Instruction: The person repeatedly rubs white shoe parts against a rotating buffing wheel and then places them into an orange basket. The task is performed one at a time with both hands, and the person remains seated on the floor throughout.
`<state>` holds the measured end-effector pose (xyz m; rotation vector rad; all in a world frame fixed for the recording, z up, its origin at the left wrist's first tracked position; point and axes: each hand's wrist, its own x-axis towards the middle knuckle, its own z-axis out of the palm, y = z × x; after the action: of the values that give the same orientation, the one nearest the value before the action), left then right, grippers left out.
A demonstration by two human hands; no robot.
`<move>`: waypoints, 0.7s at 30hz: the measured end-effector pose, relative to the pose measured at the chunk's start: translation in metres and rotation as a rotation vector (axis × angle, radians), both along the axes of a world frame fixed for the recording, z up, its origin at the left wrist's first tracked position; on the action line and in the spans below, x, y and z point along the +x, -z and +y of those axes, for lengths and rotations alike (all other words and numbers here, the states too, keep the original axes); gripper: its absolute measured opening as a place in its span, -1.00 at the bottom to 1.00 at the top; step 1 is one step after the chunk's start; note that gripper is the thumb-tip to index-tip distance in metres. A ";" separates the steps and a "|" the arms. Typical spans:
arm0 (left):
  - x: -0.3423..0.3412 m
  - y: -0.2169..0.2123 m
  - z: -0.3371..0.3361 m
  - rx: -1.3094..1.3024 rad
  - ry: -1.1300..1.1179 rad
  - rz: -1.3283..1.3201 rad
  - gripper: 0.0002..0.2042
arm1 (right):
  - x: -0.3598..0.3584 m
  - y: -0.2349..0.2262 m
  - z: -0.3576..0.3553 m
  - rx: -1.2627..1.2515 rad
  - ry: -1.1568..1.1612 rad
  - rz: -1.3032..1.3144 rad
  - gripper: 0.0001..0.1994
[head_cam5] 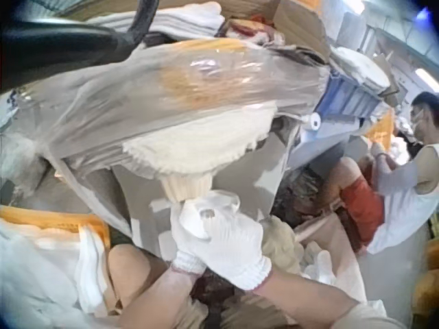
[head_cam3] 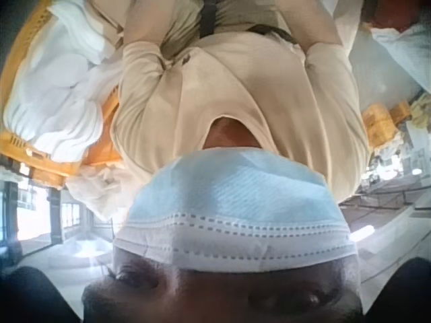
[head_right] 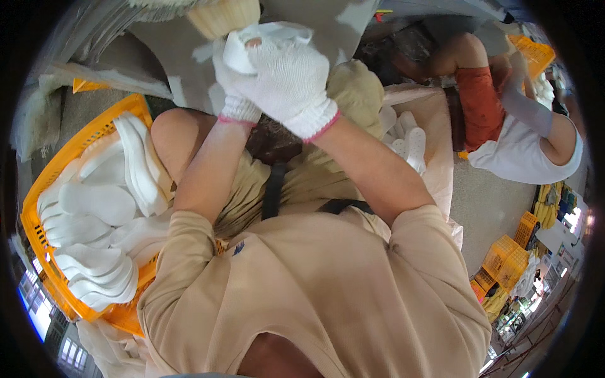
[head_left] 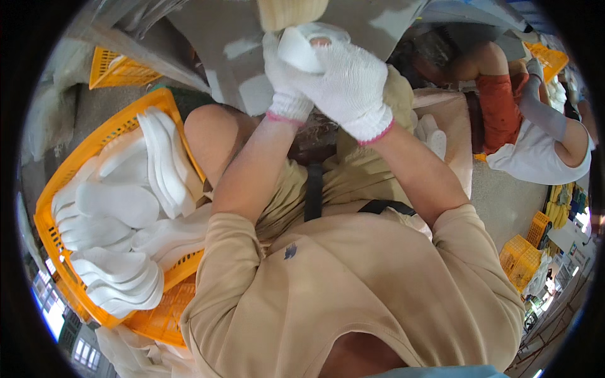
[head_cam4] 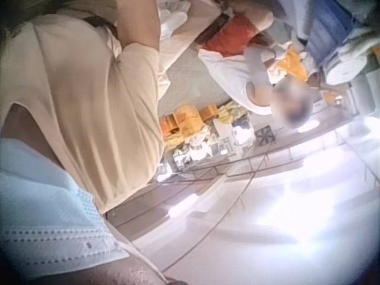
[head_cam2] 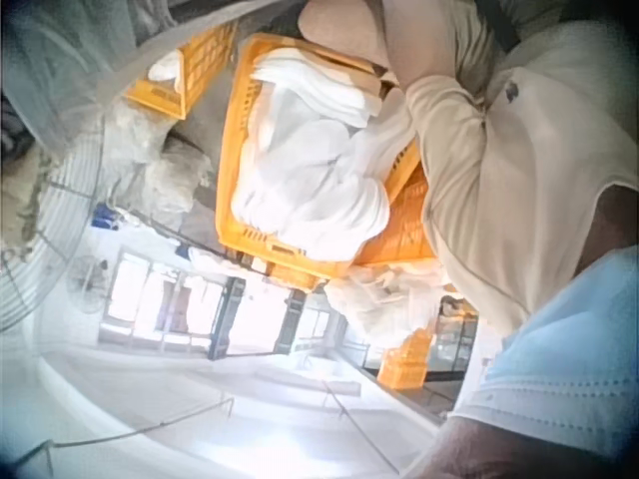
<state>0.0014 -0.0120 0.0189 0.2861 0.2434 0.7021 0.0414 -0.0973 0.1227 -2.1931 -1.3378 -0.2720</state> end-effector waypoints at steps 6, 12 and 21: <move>0.007 -0.010 0.017 -0.232 -0.152 -0.029 -0.33 | 0.005 -0.003 0.011 -0.052 0.010 0.065 -0.54; -0.002 0.009 0.027 -0.110 0.117 0.034 -0.33 | 0.007 0.009 0.004 -0.056 -0.124 0.336 -0.43; -0.017 -0.021 0.014 0.433 -0.158 0.693 -0.62 | 0.017 0.006 0.000 0.048 -0.295 0.922 -0.48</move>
<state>-0.0151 0.0017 0.0399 0.9350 0.7817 0.7905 0.0587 -0.0978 0.1166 -1.6705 -1.0456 0.7262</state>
